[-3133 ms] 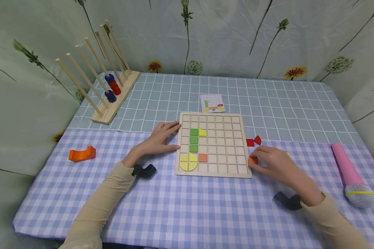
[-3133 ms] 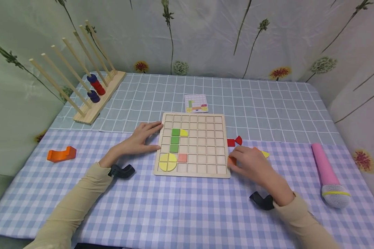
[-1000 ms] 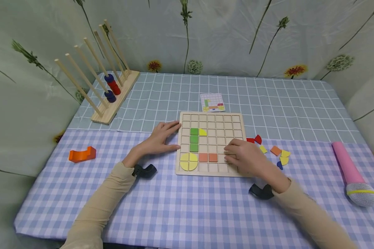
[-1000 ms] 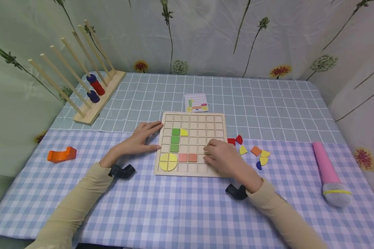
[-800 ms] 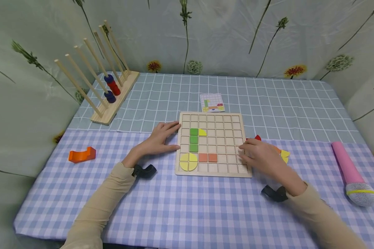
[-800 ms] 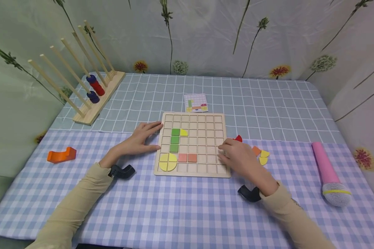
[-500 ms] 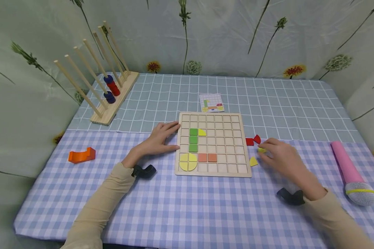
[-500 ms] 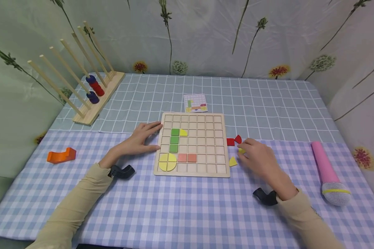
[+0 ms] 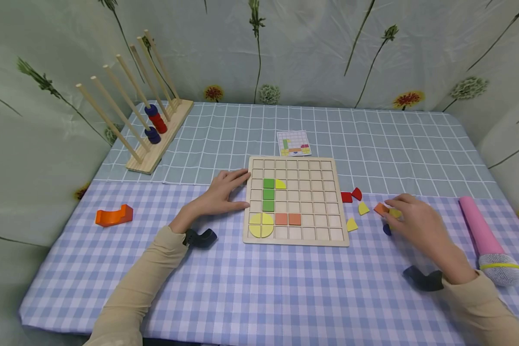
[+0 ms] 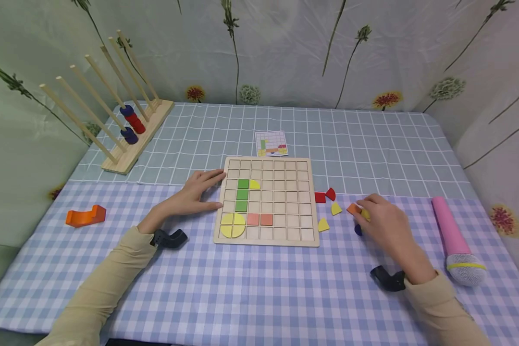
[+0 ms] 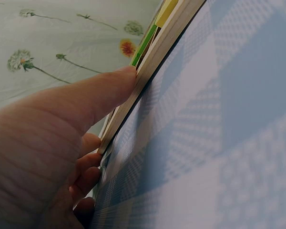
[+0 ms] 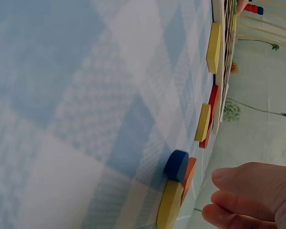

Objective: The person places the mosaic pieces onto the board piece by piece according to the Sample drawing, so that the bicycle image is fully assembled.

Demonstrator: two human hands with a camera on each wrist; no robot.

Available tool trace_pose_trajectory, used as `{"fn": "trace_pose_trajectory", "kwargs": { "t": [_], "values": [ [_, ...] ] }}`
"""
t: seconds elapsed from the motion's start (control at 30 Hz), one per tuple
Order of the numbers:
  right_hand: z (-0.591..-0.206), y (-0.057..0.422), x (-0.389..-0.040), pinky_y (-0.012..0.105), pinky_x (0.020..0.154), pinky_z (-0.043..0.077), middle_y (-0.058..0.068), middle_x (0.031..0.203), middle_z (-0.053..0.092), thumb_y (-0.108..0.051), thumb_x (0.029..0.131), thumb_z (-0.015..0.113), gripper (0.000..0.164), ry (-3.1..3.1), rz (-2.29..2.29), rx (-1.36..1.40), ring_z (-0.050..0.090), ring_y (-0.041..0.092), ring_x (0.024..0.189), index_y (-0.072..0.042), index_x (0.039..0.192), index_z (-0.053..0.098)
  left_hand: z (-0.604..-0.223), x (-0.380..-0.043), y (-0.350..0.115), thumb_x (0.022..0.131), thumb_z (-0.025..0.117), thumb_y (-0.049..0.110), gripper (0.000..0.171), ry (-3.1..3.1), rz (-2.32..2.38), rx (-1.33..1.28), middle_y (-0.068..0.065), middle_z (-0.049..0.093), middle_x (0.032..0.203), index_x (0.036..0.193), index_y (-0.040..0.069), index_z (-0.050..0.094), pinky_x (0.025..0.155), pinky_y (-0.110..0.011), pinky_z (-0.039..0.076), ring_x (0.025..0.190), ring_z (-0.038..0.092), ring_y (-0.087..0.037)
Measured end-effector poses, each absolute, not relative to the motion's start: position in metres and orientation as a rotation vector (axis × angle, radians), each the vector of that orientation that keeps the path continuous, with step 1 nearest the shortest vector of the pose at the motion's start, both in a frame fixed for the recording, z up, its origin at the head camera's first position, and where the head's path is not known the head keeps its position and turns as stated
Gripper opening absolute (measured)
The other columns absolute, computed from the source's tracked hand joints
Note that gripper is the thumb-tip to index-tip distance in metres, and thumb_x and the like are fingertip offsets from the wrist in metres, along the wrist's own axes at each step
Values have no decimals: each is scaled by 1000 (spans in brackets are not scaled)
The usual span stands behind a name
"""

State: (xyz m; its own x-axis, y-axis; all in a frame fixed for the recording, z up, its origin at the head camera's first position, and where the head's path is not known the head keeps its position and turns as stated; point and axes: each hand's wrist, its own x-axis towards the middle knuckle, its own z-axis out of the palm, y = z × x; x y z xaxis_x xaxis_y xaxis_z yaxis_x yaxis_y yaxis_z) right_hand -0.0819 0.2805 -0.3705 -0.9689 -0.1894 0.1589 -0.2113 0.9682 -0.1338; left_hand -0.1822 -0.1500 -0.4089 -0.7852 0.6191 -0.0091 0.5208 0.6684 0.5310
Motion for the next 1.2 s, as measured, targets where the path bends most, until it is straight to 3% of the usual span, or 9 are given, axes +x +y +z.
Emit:
{"fn": "trace_pose_trajectory", "kwargs": {
  "t": [0.27,0.93,1.2],
  "values": [
    [-374,286,-84,46,63,51,24,91,64,-14,72,76,37,-2983,212,307,61,34,76,9,100,69,-410,-182,-150,83,68,37,81,2698,770,934,-8,25,156,148,11,29,100,-47,24,122,31,-29],
    [-376,278,-95,53,78,48,27,99,62,-16,79,72,35,-3186,221,201,57,39,88,8,105,67,-411,-183,-151,83,68,36,80,2699,764,944,-9,25,156,148,10,28,98,-47,25,121,32,-29],
    [-371,272,-94,47,67,50,23,93,63,-13,76,73,32,-3086,256,273,58,32,77,7,101,69,-411,-183,-150,83,68,37,82,2703,752,948,-10,25,156,149,11,27,101,-49,24,125,30,-30]
  ]
}}
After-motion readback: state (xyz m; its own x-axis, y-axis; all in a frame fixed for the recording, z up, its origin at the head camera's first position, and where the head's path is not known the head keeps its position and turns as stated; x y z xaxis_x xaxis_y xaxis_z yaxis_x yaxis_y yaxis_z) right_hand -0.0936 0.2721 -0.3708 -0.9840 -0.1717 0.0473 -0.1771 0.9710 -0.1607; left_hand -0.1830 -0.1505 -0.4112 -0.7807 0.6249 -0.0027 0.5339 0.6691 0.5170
